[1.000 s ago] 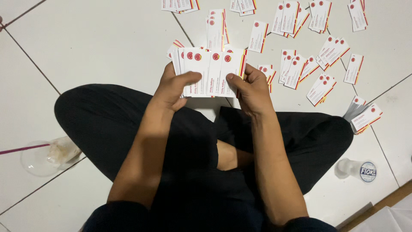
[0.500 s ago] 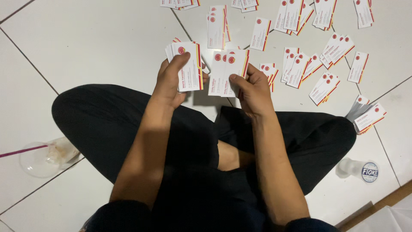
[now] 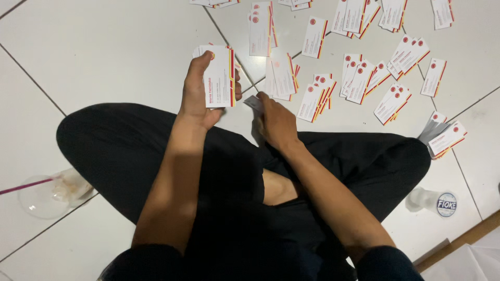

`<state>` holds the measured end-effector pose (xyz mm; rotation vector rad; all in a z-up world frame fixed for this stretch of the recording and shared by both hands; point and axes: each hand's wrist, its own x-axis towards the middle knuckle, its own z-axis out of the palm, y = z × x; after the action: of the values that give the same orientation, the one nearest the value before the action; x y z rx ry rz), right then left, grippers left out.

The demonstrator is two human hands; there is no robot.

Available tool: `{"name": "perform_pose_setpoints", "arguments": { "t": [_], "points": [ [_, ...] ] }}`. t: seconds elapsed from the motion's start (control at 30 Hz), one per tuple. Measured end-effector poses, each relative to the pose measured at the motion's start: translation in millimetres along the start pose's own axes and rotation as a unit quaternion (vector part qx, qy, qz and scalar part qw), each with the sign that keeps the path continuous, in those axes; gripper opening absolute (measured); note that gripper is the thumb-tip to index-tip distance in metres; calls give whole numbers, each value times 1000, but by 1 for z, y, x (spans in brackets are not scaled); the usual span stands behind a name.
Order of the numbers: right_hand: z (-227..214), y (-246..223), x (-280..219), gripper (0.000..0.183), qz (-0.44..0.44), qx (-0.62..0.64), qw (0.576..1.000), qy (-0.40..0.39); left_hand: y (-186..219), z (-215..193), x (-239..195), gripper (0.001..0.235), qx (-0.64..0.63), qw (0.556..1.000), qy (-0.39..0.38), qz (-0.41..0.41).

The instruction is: The person sits cross-legged on a tiled floor and sorts a large pile of small white cards with red and yellow designs. They repeatedly pick up cards from the floor, hold them in their hands, and place them into a neat stack. The process continues throughout the video as they gather cards from the surrounding area.

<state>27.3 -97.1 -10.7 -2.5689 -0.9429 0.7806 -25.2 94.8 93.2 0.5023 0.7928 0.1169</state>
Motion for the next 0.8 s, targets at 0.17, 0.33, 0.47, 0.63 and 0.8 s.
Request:
{"name": "perform_pose_setpoints", "arguments": {
  "t": [0.17, 0.33, 0.47, 0.63, 0.8],
  "points": [
    [-7, 8, -11, 88, 34, 492, 870, 32, -21, -32, 28, 54, -18, 985, -163, 53],
    [-25, 4, -21, 88, 78, 769, 635, -14, -26, -34, 30, 58, -10, 956, -279, 96],
    [-25, 10, -20, 76, 41, 858, 506, -74, -26, -18, 8, 91, 353, 839, -299, 286],
    [-42, -12, -21, 59, 64, 889, 445, -89, -50, -15, 7, 108, 473, 773, -300, 299],
    [-43, -21, -20, 46, 70, 890, 439, -103, -55, -17, 14, 92, 483, 774, -279, 299]
  ]
}}
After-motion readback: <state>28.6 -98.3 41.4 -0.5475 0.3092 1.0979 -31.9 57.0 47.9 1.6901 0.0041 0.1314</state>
